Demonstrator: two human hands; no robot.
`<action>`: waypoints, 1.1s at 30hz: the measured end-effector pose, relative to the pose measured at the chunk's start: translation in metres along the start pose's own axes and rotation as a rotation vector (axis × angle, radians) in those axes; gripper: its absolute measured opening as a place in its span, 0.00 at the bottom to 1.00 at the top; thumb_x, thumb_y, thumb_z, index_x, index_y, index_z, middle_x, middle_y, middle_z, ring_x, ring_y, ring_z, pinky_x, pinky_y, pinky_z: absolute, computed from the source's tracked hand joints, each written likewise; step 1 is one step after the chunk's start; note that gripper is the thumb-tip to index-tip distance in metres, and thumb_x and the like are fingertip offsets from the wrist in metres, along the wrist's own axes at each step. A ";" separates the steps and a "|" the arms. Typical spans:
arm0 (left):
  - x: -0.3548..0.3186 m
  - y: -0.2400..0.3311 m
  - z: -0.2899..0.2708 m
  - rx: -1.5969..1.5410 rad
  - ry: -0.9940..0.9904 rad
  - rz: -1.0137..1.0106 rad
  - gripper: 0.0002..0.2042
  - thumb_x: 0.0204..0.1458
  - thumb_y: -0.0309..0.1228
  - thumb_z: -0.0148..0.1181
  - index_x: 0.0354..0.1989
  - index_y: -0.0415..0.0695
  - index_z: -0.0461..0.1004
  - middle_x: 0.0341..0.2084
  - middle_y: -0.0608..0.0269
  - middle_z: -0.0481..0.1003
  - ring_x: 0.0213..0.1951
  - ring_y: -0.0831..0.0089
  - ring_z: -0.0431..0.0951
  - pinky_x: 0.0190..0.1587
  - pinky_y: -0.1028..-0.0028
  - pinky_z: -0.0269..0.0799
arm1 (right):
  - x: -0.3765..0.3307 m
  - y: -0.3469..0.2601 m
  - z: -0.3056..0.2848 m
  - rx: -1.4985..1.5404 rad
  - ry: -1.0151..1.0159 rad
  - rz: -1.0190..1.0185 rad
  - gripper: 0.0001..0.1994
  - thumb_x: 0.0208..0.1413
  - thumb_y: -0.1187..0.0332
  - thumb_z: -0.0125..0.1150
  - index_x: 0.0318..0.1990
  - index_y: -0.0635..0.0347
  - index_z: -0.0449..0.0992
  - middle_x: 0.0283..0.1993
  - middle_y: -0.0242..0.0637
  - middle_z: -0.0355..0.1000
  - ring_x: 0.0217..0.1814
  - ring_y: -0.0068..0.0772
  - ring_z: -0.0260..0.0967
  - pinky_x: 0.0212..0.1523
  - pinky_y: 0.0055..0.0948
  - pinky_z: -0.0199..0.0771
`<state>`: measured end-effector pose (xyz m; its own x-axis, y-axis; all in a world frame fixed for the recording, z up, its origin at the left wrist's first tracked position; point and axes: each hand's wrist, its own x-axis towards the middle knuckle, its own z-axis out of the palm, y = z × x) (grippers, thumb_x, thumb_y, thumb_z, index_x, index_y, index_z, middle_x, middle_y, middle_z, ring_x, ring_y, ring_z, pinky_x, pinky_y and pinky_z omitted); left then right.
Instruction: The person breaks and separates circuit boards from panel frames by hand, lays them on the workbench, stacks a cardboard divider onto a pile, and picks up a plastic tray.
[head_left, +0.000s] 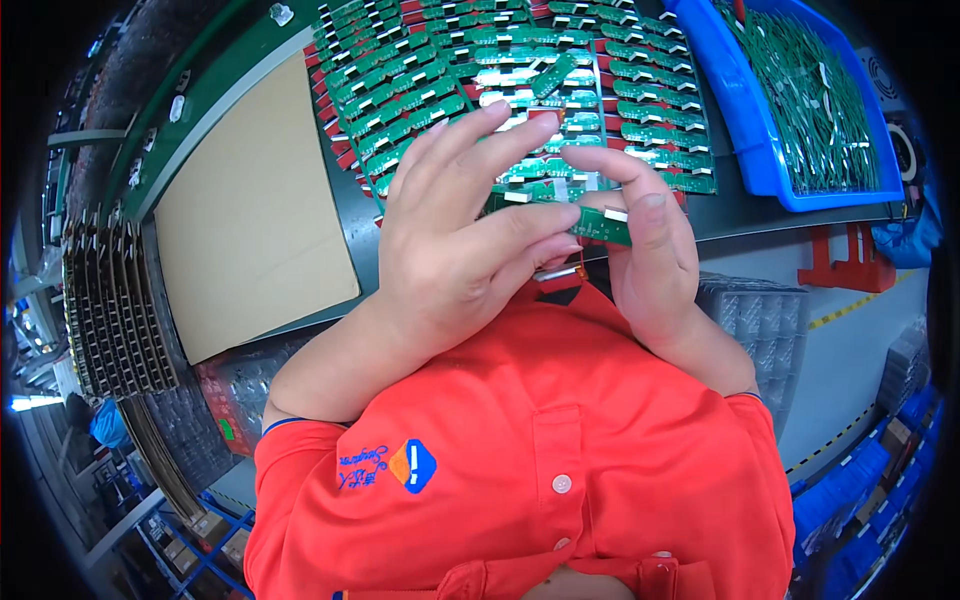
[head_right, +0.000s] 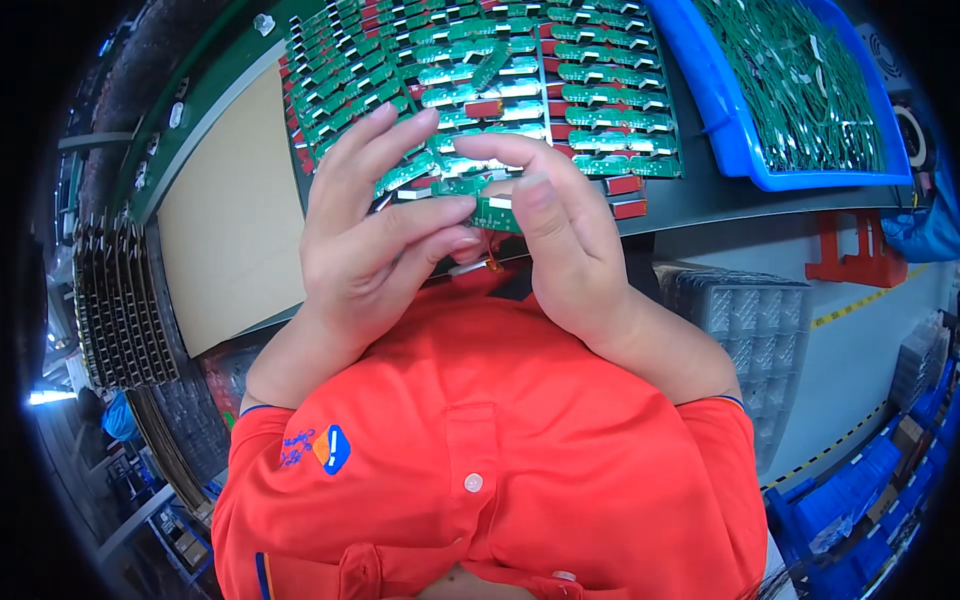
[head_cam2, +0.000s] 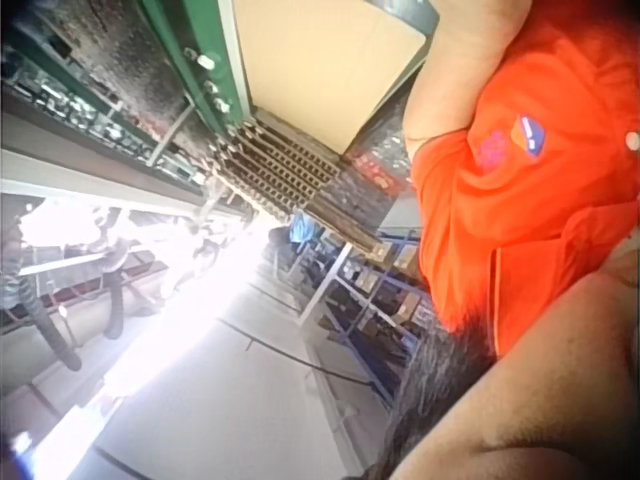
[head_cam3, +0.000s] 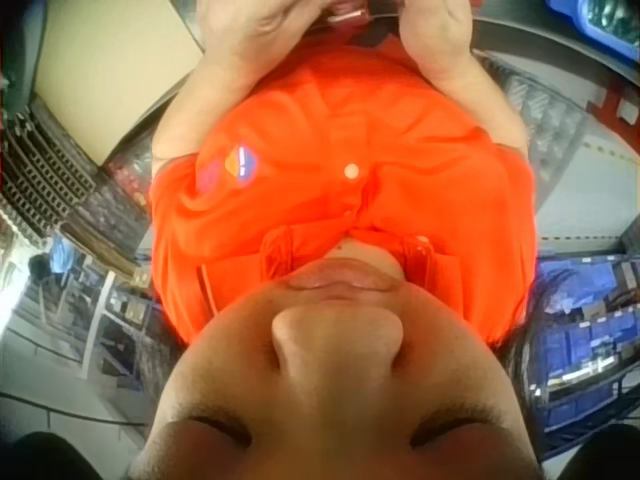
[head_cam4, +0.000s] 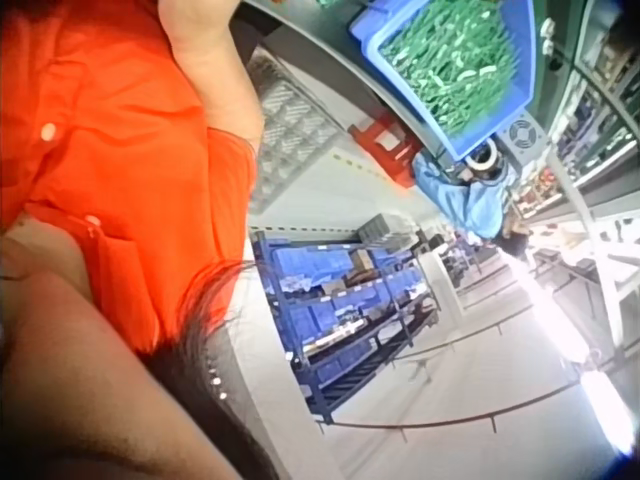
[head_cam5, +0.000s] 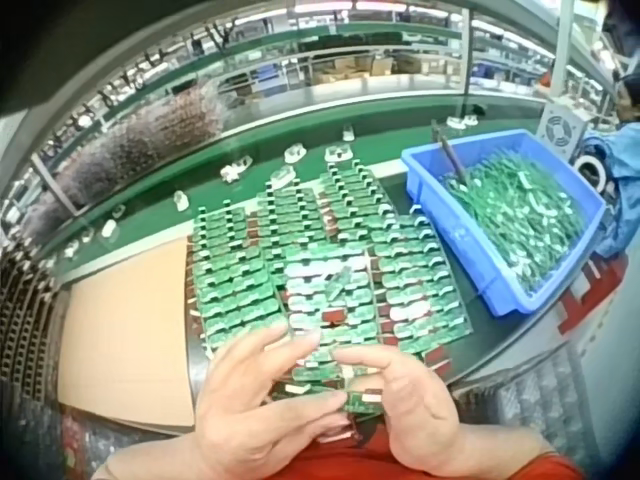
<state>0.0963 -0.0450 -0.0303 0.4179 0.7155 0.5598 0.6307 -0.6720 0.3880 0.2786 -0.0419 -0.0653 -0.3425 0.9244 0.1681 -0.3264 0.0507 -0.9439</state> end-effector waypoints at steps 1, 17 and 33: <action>0.003 0.002 0.002 0.039 0.006 0.034 0.13 0.37 0.31 0.70 0.35 0.50 0.80 0.50 0.55 0.72 0.56 0.54 0.66 0.55 0.59 0.61 | -0.001 -0.002 -0.001 0.052 0.044 0.034 0.25 0.66 0.53 0.34 0.54 0.67 0.65 0.49 0.40 0.69 0.42 0.23 0.68 0.46 0.22 0.68; 0.149 0.017 0.047 -0.285 0.017 0.417 0.08 0.56 0.29 0.54 0.29 0.37 0.73 0.40 0.51 0.76 0.43 0.64 0.75 0.47 0.71 0.68 | -0.012 -0.047 -0.078 0.376 0.233 -0.161 0.34 0.64 0.44 0.22 0.46 0.70 0.66 0.27 0.45 0.71 0.27 0.33 0.69 0.32 0.29 0.72; 0.237 0.016 0.161 -0.375 -0.027 0.415 0.05 0.46 0.26 0.64 0.31 0.40 0.77 0.35 0.58 0.77 0.40 0.66 0.77 0.43 0.72 0.71 | -0.037 -0.067 -0.156 0.474 0.516 -0.342 0.29 0.65 0.49 0.24 0.46 0.67 0.67 0.22 0.45 0.69 0.24 0.36 0.68 0.29 0.32 0.74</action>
<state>0.3110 0.1448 -0.0096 0.6013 0.3776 0.7042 0.1357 -0.9168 0.3757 0.4509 -0.0207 -0.0525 0.2608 0.9512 0.1647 -0.7212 0.3054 -0.6217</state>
